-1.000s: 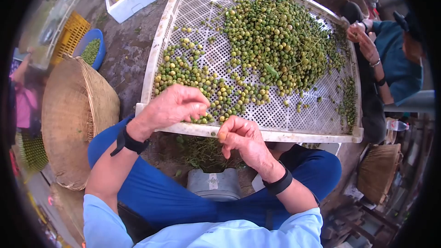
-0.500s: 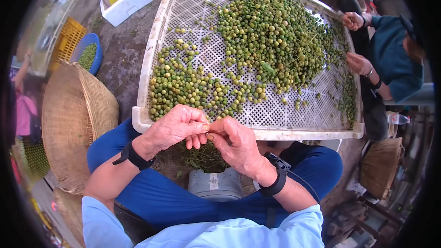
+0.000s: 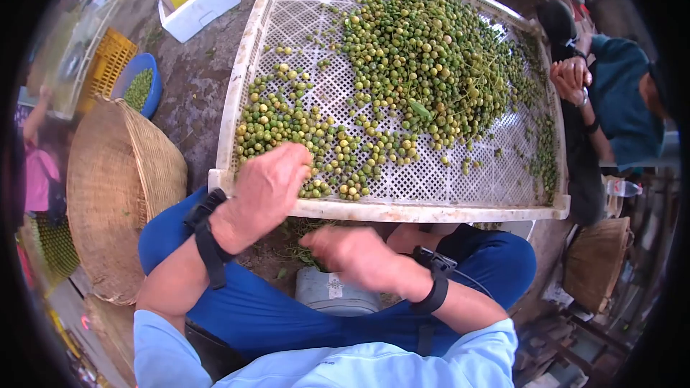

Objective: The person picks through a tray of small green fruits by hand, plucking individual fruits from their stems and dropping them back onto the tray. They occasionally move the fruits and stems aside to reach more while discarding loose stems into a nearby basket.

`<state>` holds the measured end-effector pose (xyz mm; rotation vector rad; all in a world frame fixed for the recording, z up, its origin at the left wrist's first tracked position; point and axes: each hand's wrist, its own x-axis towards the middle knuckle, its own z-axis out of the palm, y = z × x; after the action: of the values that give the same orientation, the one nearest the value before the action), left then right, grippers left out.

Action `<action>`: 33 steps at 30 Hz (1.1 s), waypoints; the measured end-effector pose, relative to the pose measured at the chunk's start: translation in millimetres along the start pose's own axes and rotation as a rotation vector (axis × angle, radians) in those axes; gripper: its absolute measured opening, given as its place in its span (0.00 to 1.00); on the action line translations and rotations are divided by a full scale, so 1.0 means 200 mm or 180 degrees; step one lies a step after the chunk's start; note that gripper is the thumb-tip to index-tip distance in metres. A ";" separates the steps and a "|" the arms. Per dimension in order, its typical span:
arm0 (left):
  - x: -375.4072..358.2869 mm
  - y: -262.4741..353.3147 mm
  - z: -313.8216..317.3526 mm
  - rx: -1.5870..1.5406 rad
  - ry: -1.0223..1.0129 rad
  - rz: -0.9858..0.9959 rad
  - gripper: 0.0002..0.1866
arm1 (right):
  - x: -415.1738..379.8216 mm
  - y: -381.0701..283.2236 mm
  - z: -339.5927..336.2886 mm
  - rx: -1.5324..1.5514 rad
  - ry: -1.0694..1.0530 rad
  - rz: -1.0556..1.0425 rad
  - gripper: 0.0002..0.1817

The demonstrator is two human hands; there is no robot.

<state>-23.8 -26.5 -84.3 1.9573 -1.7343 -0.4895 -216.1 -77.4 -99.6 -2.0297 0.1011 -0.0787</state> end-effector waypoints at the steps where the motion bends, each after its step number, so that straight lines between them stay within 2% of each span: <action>1: 0.01 -0.03 -0.02 0.0422 -0.0014 -0.0159 0.10 | -0.05 -0.03 0.05 -0.0632 -0.0714 0.0291 0.20; 2: 0.01 -0.06 -0.05 0.0845 -0.0034 -0.0312 0.10 | -0.08 -0.05 0.09 -0.1265 -0.1416 0.0586 0.22; 4: 0.02 -0.13 -0.04 0.0819 0.0214 -0.0283 0.10 | 0.00 -0.02 0.01 -0.1469 -0.1281 0.0724 0.09; 6: 0.02 -0.15 -0.03 0.0791 0.0460 -0.0291 0.10 | 0.08 -0.03 -0.13 -0.1182 0.0133 0.0950 0.03; 8: 0.04 -0.14 -0.04 0.0356 -0.0005 -0.0350 0.11 | 0.17 0.06 -0.21 -0.1795 0.1027 0.1065 0.08; 11: 0.04 -0.11 -0.04 0.0386 -0.0305 -0.0385 0.11 | 0.26 0.19 -0.27 -0.2143 0.1265 0.1052 0.06; 14: 0.03 -0.09 -0.05 0.0464 -0.0336 -0.0278 0.11 | 0.29 0.31 -0.26 -0.2343 0.1052 0.1023 0.07; 18: 0.01 -0.10 -0.05 0.0726 -0.0200 -0.0032 0.12 | 0.26 0.30 -0.30 -0.1929 0.0994 0.1427 0.06; 22: 0.00 -0.10 -0.05 0.0706 -0.0268 -0.0045 0.12 | 0.30 0.37 -0.31 -0.1712 0.1348 0.0983 0.05; 26: 0.00 -0.10 -0.05 0.0799 -0.0296 -0.0060 0.12 | 0.36 0.42 -0.32 -0.1639 0.1130 0.0715 0.05; 29: 0.00 -0.11 -0.05 0.0851 -0.0321 -0.0051 0.12 | 0.39 0.43 -0.30 -0.1889 0.1081 0.0640 0.07; 33: 0.00 -0.11 -0.03 0.0898 -0.0316 -0.0014 0.12 | 0.43 0.41 -0.28 -0.2662 0.0528 0.0768 0.09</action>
<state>-2.2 -23.2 -91.7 2.1613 -1.9511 -0.3647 -139.7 -171.8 -146.5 -2.8208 0.5594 -0.0563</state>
